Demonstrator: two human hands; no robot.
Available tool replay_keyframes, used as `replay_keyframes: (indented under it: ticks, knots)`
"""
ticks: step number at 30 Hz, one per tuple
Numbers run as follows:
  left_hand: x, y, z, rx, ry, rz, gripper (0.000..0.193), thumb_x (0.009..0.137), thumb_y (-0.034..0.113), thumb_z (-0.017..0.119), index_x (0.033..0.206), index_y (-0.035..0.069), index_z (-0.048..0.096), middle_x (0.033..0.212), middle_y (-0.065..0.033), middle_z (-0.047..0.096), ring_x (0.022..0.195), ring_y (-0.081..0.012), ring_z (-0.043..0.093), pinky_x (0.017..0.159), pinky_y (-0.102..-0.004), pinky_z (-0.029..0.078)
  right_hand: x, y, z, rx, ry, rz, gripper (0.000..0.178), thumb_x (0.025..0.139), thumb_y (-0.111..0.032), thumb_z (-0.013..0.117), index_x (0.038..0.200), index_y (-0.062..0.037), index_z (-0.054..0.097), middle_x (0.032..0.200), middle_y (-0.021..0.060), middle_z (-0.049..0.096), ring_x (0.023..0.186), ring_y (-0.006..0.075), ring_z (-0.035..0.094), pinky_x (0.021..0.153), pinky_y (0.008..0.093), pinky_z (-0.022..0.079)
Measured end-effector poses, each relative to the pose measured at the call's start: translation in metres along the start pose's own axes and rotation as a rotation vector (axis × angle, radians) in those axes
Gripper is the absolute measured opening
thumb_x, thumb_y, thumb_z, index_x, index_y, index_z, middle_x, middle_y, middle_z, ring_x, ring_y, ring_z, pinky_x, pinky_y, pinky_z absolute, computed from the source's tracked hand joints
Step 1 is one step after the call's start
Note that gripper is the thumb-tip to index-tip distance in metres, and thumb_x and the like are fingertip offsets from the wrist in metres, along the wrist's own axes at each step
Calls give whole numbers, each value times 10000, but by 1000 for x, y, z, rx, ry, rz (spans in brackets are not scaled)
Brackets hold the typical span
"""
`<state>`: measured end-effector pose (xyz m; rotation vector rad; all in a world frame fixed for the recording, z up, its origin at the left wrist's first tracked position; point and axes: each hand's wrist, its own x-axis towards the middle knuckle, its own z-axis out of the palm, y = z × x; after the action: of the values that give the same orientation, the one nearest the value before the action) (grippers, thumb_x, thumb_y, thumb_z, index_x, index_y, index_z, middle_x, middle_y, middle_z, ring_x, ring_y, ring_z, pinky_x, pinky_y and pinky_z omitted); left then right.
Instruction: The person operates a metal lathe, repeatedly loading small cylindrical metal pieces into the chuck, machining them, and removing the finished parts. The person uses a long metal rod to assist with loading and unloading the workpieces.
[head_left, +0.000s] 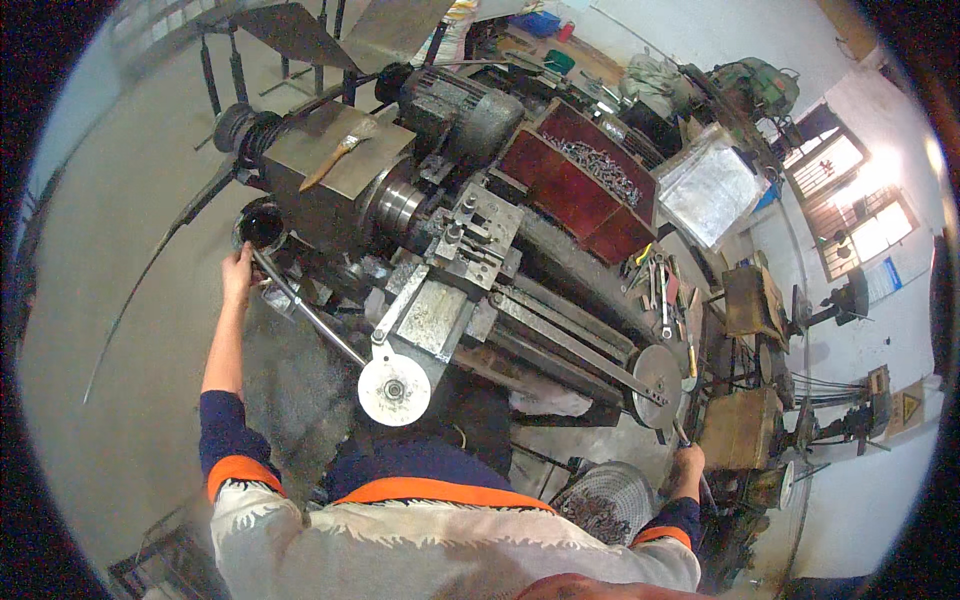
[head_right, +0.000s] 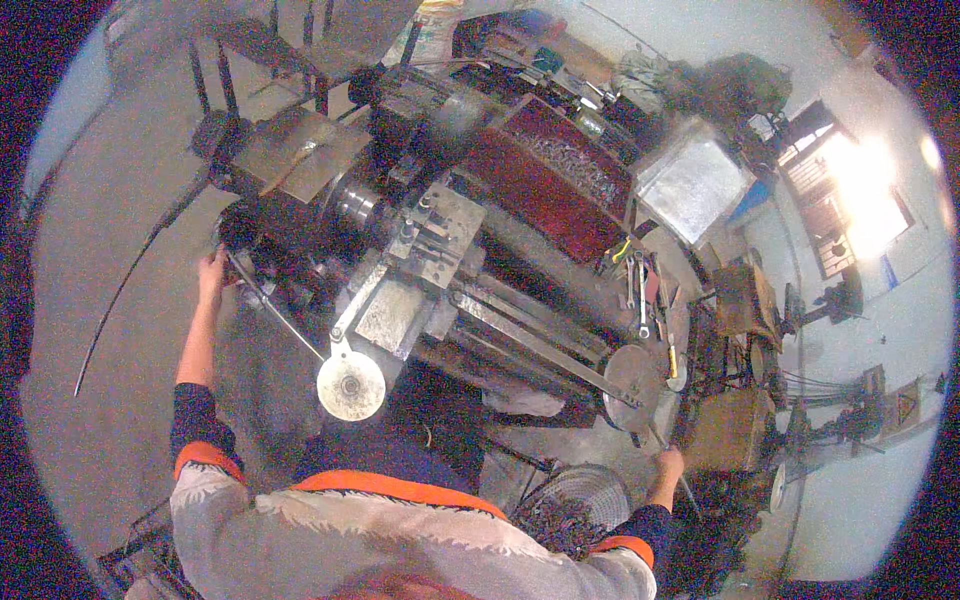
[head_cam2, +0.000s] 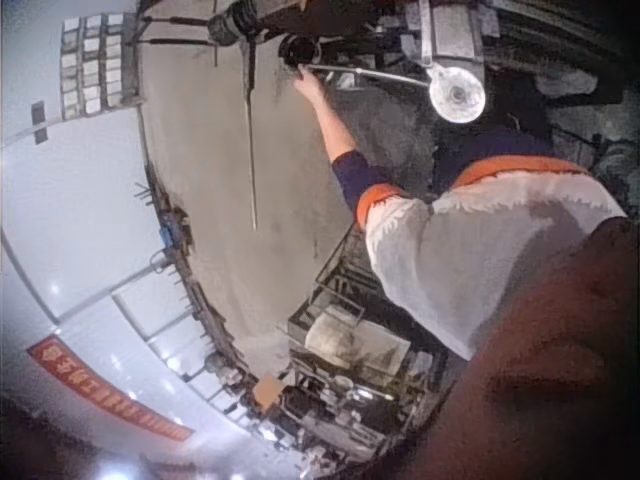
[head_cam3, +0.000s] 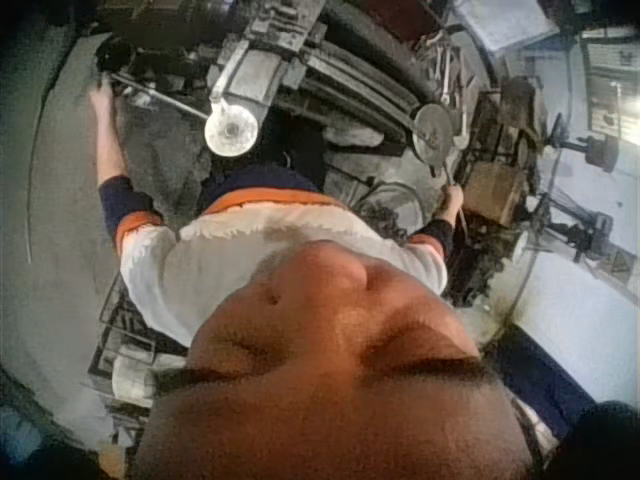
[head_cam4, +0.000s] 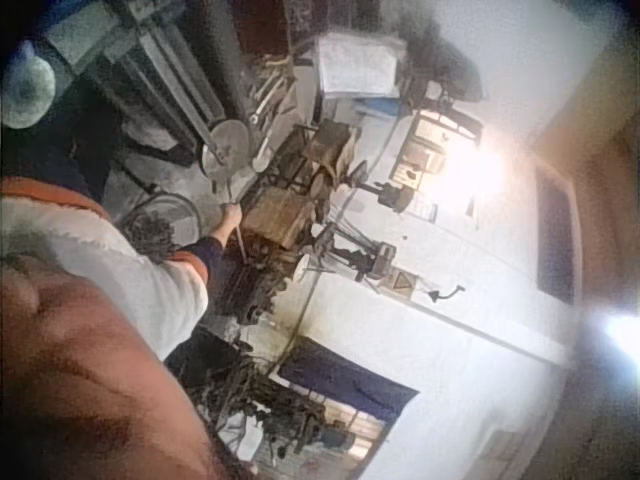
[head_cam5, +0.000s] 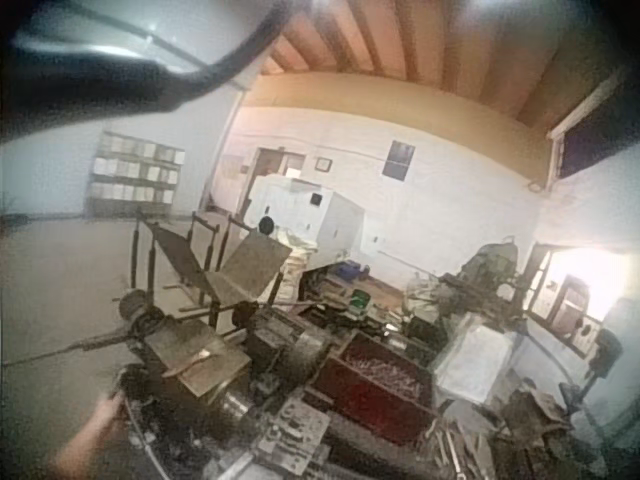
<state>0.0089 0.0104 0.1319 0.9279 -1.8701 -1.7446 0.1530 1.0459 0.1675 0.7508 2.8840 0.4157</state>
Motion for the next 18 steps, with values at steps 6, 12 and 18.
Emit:
replay_keyframes:
  ticks: [6, 12, 18]
  knots:
    - [-5, 13, 27, -229, 26, -138, 329, 838, 235, 573, 984, -43, 473, 649, -155, 602, 438, -227, 574, 379, -321, 463, -58, -55, -10, 104, 61, 223, 296, 638, -256, 639, 835, -34, 649, 858, 184, 642, 800, 351, 620, 692, 423, 500]
    - [-13, 14, 57, -304, 228, -46, 191, 775, 43, 507, 941, -36, 454, 622, -118, 568, 431, -202, 563, 385, -296, 441, -118, -101, -37, 232, 26, 473, 285, 640, -222, 559, 831, -30, 645, 905, 190, 635, 884, 368, 600, 790, 425, 472]
    - [-5, 7, 52, -294, 207, 31, 200, 756, 20, 518, 934, -44, 454, 629, -111, 568, 432, -192, 557, 388, -291, 442, -143, -124, -41, 283, 69, 483, 322, 619, -226, 565, 842, -5, 635, 887, 229, 626, 881, 400, 590, 787, 443, 465]
